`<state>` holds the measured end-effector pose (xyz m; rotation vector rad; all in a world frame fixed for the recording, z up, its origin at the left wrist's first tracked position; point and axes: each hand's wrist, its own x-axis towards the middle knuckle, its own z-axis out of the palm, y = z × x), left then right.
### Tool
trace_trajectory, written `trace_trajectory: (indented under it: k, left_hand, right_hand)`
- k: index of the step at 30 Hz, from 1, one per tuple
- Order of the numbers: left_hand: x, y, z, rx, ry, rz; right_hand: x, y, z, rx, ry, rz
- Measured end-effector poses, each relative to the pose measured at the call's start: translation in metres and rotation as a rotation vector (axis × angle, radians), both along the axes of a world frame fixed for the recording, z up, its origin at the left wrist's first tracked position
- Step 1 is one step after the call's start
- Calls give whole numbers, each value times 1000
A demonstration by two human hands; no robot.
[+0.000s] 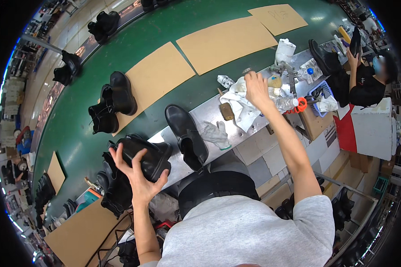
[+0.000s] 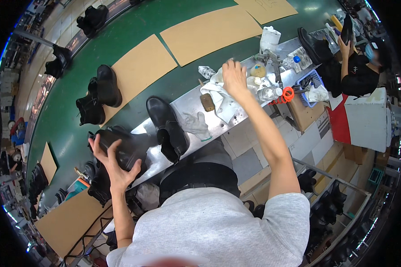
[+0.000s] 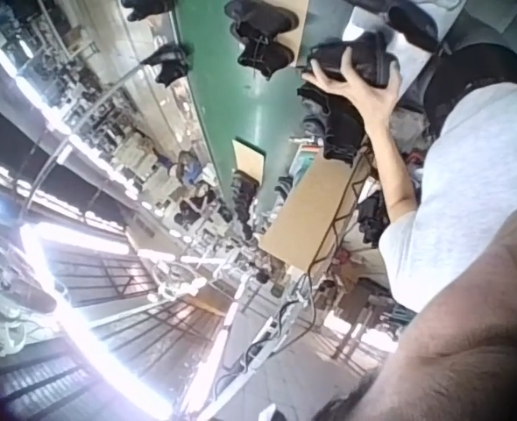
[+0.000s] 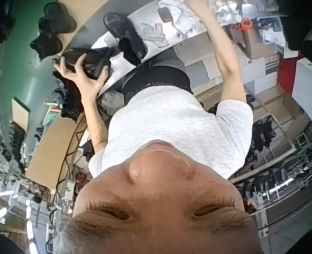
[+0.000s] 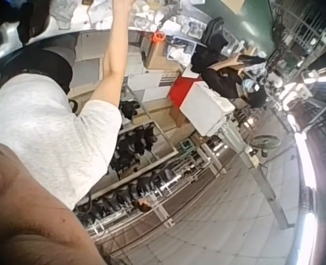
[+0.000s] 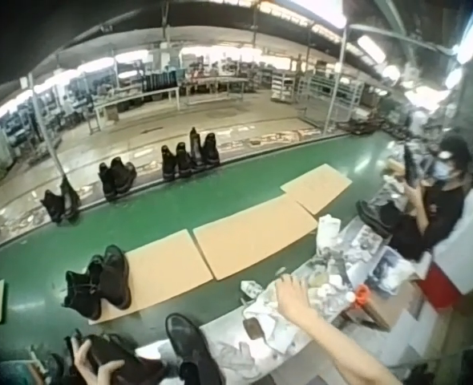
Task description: Cleaning and inspecting black leather boots on a factory production line.
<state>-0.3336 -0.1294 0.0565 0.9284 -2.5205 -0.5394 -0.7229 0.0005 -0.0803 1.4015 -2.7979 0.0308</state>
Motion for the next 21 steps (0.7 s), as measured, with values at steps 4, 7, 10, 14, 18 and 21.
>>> trace_trajectory:
  k: [4, 7, 10, 14, 18, 21]
  left_hand:
    - [-4, 9, -7, 7, 170, 115]
    - [-4, 4, -10, 56, 174, 82]
    - [-9, 0, -4, 48, 84, 60]
    - [-3, 2, -12, 72, 82, 60]
    - [-13, 5, -14, 78, 141, 46]
    - [-11, 4, -29, 176, 181, 86]
  right_hand:
    - [19, 16, -23, -56, -220, -2]
    - [23, 18, -39, -80, -148, 149]
    - [30, 26, -17, -383, -322, 19]
    - [46, 48, 40, -480, -441, -73]
    - [49, 67, 60, -478, -75, 138]
    - [60, 90, 74, -641, -116, 107]
